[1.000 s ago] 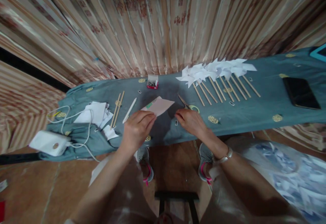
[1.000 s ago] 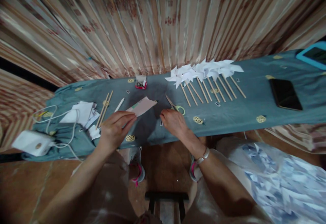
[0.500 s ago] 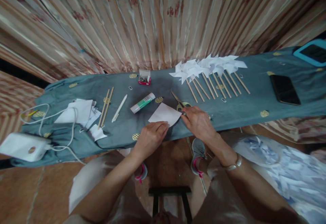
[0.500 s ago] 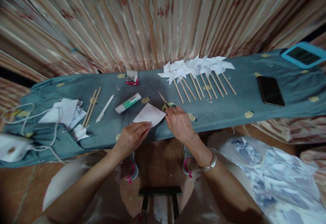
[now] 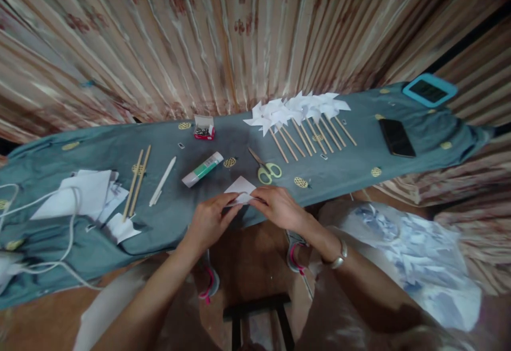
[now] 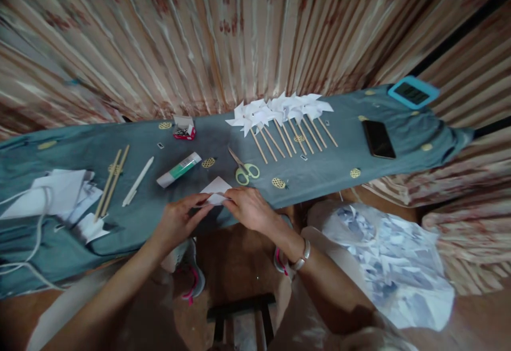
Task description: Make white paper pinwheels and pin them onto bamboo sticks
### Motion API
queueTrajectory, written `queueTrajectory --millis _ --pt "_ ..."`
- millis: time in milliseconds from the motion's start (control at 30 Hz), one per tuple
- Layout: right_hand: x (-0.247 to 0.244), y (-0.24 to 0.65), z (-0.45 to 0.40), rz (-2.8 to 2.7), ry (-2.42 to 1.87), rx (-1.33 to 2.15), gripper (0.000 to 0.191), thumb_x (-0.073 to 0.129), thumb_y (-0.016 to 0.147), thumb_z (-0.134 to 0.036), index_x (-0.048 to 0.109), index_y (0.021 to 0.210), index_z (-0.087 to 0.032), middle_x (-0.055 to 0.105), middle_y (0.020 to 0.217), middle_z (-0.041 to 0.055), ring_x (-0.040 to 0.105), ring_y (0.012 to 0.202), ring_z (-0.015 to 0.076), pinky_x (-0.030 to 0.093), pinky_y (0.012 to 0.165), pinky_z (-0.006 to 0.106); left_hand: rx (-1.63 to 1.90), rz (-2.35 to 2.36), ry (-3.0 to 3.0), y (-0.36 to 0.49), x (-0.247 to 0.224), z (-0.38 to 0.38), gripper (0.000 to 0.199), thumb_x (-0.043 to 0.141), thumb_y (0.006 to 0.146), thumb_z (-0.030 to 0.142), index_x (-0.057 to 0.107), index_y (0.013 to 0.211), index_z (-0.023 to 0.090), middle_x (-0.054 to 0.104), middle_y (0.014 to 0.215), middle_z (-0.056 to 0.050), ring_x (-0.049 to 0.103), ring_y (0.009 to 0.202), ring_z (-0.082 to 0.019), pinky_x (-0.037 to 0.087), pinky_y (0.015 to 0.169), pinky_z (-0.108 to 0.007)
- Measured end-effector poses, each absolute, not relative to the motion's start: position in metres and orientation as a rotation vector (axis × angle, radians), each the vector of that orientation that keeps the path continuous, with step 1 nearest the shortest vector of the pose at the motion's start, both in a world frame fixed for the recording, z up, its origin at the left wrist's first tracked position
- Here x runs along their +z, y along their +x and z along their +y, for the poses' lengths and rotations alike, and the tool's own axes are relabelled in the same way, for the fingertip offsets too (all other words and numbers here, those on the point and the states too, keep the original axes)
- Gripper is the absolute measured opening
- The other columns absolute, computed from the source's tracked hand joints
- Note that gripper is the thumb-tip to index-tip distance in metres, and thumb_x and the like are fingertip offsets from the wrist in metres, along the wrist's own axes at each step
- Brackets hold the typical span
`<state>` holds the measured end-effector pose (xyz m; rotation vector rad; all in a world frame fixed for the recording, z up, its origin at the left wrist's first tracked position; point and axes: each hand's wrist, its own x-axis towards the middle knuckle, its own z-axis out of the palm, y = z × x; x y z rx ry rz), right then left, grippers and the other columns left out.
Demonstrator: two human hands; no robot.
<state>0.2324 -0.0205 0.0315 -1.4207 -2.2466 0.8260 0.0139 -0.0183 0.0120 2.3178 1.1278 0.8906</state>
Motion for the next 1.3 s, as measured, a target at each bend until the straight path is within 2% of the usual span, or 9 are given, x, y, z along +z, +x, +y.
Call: queueTrajectory --millis 133,300,500,700,967,1300 --pt "0.034 0.233 -0.012 -2.112 -1.5 0.966 0.014 0.061 0.093 -0.022 0.073 0.087 -0.017 0.064 0.068 -0.0029 0.053 0.062 0.0105 0.033 0.062 0.022 0.833 1.172 2.312 0.006 0.007 -0.006 0.025 0.06 0.095 0.036 0.074 0.104 0.018 0.077 0.09 -0.008 0.074 0.081 -0.02 0.062 0.077 -0.032" --pt "0.039 0.229 -0.011 -2.069 -1.564 0.99 0.012 0.063 0.091 -0.023 0.074 0.089 -0.018 0.057 0.062 -0.0054 0.048 0.057 0.0096 0.031 0.059 0.022 0.894 1.158 2.32 0.001 0.0 -0.004 0.025 0.055 0.096 0.033 0.075 0.094 0.018 0.077 0.086 -0.008 0.073 0.076 -0.02 0.061 0.074 -0.031" --pt "0.042 0.226 -0.02 -2.066 -1.598 0.91 0.013 0.061 0.093 -0.023 0.073 0.092 -0.018 0.071 0.076 0.0002 0.06 0.067 0.0127 0.039 0.065 0.023 0.946 1.109 2.321 0.004 -0.001 -0.014 0.025 0.053 0.098 0.032 0.074 0.093 0.019 0.076 0.084 -0.007 0.073 0.072 -0.019 0.06 0.07 -0.029" --pt "0.031 0.225 -0.032 -1.999 -1.577 0.852 0.019 0.055 0.096 -0.021 0.073 0.102 -0.017 0.078 0.099 0.0067 0.07 0.09 0.017 0.048 0.084 0.027 0.936 1.109 2.316 0.005 0.002 -0.021 0.021 0.055 0.098 0.028 0.072 0.099 0.016 0.077 0.087 -0.007 0.073 0.074 -0.018 0.059 0.072 -0.028" --pt "0.021 0.223 -0.037 -1.895 -1.557 0.829 0.021 0.052 0.097 -0.028 0.071 0.097 -0.018 0.073 0.083 0.0025 0.064 0.073 0.0143 0.047 0.074 0.025 0.878 1.163 2.276 0.003 0.0 -0.027 0.019 0.056 0.097 0.024 0.071 0.107 0.016 0.077 0.091 -0.008 0.072 0.079 -0.019 0.059 0.076 -0.03" --pt "0.019 0.214 -0.03 -1.95 -1.589 0.642 0.023 0.052 0.098 -0.029 0.072 0.099 -0.019 0.077 0.096 0.0073 0.069 0.089 0.02 0.049 0.086 0.03 0.84 1.295 2.194 0.003 -0.004 -0.025 0.024 0.057 0.097 0.028 0.069 0.116 0.018 0.078 0.092 -0.005 0.073 0.076 -0.018 0.059 0.073 -0.029"
